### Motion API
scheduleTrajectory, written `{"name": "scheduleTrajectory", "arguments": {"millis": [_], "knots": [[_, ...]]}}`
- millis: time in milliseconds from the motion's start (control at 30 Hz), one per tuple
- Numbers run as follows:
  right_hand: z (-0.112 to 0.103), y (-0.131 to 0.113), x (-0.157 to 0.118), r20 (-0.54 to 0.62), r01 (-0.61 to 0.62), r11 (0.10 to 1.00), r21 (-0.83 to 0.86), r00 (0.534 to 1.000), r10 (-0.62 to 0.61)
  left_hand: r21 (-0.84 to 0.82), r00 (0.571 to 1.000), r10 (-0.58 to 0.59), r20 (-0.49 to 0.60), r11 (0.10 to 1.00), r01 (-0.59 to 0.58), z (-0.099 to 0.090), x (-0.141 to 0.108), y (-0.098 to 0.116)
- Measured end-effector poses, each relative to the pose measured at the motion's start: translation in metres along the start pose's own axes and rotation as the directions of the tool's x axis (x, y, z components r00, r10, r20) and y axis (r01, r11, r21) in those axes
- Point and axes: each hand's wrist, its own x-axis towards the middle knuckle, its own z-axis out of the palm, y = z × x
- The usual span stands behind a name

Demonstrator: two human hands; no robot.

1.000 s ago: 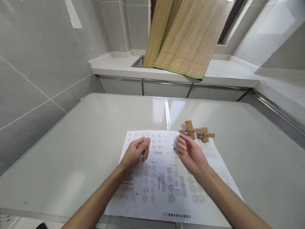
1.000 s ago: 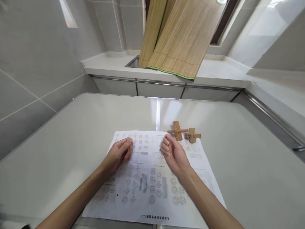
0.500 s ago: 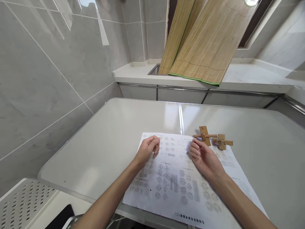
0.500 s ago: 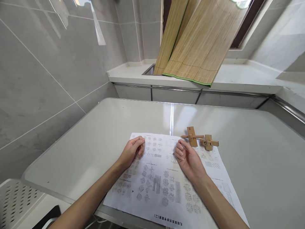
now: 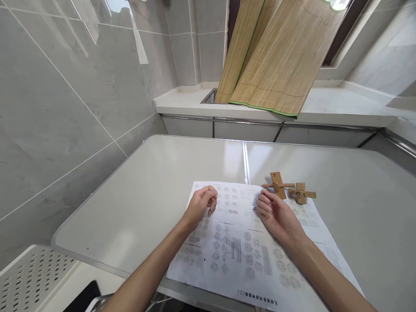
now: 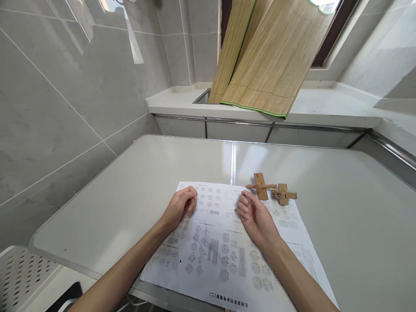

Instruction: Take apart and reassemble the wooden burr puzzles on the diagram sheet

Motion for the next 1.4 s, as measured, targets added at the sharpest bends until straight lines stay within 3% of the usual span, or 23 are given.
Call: {"name": "scheduleTrajectory", "arguments": {"millis": [1400], "knots": [[0.0023,-0.0012,-0.0003,-0.005,0.003,1.000,-0.001,1.000,-0.003,0.018,1.000,-0.021,-0.009,1.000,0.021,0.0031,-0.0005,0.0036]]}}
